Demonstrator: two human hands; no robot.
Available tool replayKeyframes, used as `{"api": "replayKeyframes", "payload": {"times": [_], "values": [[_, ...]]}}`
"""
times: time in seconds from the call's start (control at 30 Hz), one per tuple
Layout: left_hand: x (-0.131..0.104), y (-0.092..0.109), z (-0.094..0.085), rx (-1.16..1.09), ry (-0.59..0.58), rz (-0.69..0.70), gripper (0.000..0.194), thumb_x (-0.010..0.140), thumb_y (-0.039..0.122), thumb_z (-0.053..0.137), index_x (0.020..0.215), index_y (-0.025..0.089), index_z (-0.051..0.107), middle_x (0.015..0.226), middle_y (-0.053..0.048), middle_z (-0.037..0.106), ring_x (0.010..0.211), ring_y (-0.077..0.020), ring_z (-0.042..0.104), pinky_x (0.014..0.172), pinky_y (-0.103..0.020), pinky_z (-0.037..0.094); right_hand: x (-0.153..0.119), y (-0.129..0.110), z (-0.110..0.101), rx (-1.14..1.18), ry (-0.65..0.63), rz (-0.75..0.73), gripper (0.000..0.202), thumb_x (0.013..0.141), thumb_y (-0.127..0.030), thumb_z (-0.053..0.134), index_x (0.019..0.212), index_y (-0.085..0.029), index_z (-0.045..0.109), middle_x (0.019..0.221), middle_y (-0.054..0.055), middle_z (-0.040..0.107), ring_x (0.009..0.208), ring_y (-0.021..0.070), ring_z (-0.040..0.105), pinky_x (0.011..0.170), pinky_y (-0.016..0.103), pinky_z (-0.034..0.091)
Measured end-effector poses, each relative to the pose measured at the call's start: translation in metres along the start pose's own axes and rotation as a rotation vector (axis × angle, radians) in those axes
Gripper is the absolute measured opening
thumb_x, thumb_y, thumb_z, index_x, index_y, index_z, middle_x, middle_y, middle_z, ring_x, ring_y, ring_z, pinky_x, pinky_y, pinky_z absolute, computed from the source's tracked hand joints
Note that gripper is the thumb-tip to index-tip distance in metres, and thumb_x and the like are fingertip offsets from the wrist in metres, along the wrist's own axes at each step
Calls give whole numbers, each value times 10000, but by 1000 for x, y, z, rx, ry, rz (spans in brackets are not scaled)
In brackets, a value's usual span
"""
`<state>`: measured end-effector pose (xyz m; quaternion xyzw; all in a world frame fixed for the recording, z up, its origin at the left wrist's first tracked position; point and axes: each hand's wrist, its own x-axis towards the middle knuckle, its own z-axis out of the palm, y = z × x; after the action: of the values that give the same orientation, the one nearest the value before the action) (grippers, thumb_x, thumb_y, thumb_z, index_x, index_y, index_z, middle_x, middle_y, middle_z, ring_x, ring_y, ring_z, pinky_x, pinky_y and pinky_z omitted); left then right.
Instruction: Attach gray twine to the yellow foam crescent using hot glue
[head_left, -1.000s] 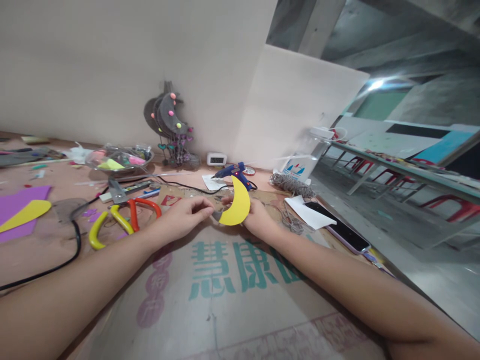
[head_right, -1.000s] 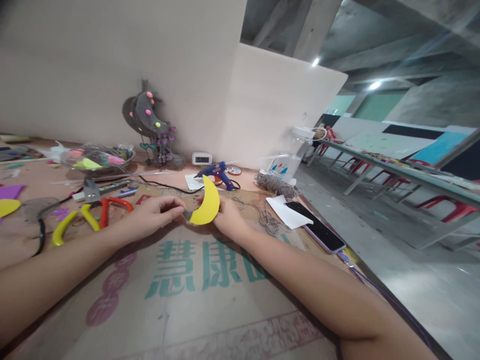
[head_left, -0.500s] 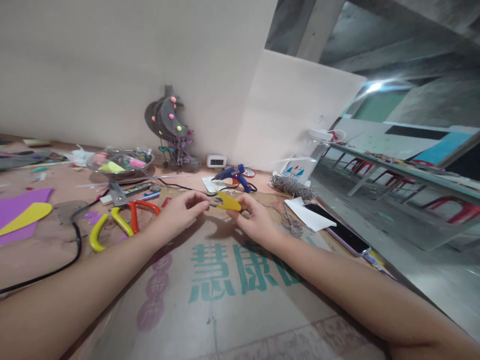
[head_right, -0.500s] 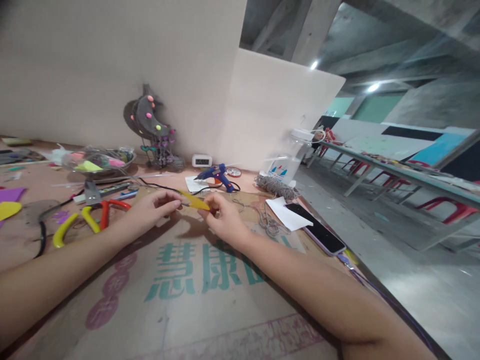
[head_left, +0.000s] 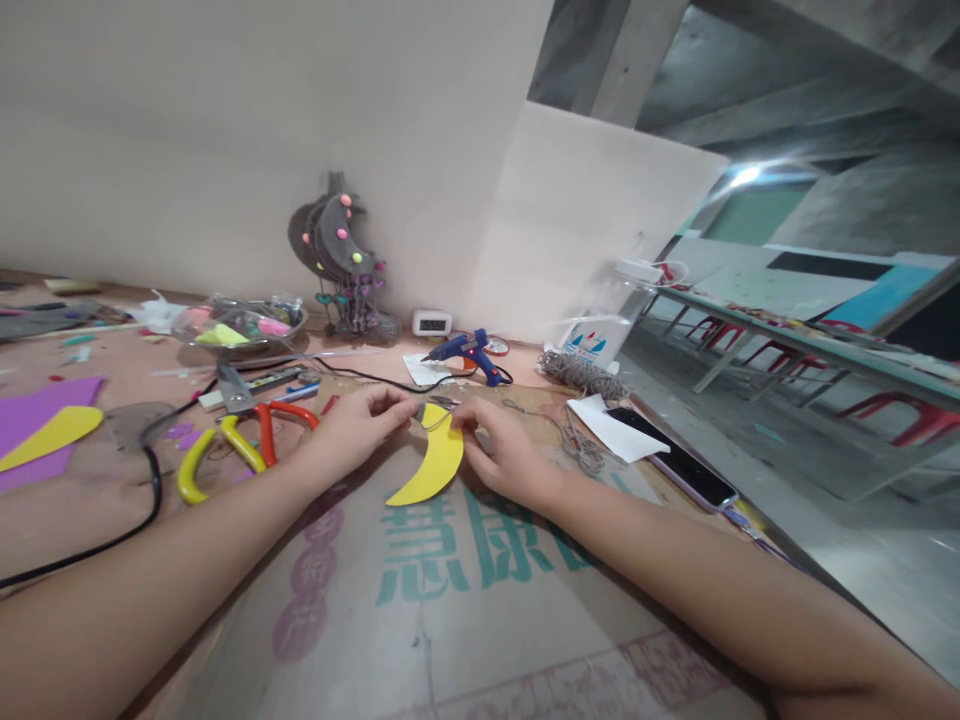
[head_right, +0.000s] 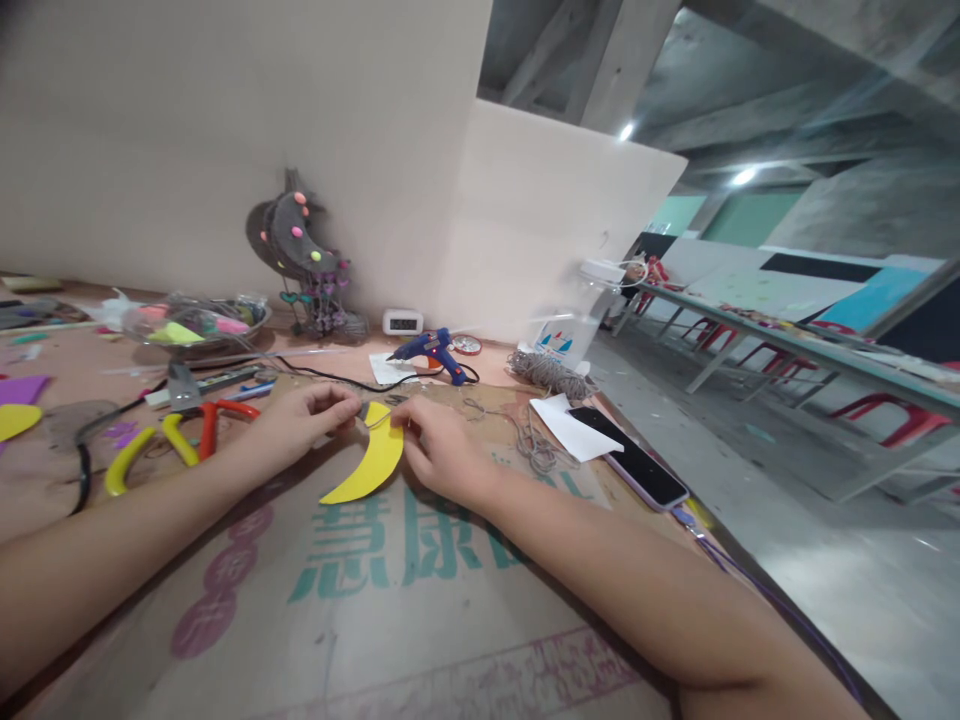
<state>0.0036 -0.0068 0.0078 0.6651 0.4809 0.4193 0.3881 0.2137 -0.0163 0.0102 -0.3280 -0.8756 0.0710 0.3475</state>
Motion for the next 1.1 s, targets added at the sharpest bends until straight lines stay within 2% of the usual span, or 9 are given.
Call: {"api": "replayKeyframes", "payload": {"times": [0.17, 0.3, 0.43, 0.6, 0.93, 1.1], "values": [[-1, 1, 0, 6, -5, 9, 307, 754, 463, 570, 779, 161, 616, 725, -21, 646, 662, -147, 565, 606, -234, 416, 4, -2, -3, 82, 60, 84, 182, 892, -195, 395, 1022, -188, 522, 959, 77, 562, 893, 173, 517, 808, 314, 418], [-3, 4, 1, 6, 8, 19, 293, 747, 456, 580, 772, 168, 625, 703, -12, 646, 634, -138, 562, 587, -224, 410, 8, 2, -1, 50, -14, 107, 171, 863, -291, 494, 913, -174, 608, 836, 58, 535, 793, 167, 510, 734, 308, 421], [-4, 7, 2, 1, 16, 23, 287, 741, 449, 584, 779, 168, 627, 688, -5, 633, 617, -130, 551, 576, -222, 407, 9, 5, 1, 81, -72, 161, 186, 857, -264, 496, 742, -167, 604, 727, 27, 530, 715, 142, 505, 678, 273, 403], [-3, 7, 2, -5, -40, 15, 307, 751, 464, 559, 753, 160, 603, 691, -8, 612, 642, -143, 558, 603, -246, 414, 10, 1, -2, 128, -20, 277, 196, 856, -268, 487, 733, -155, 590, 700, 14, 551, 668, 127, 503, 634, 247, 387], [-3, 5, 1, 29, -38, 63, 280, 781, 420, 525, 692, 163, 596, 673, -8, 604, 653, -145, 533, 597, -238, 395, 9, 2, 0, 117, -58, 246, 227, 854, -290, 486, 688, -160, 569, 677, 8, 539, 662, 123, 493, 641, 243, 379], [-1, -1, 0, 28, -52, 60, 315, 770, 454, 533, 688, 164, 625, 668, -22, 617, 671, -168, 554, 607, -254, 417, 9, 4, 1, 104, -62, 251, 241, 857, -302, 479, 680, -162, 561, 668, 7, 537, 657, 124, 484, 629, 243, 374]]}}
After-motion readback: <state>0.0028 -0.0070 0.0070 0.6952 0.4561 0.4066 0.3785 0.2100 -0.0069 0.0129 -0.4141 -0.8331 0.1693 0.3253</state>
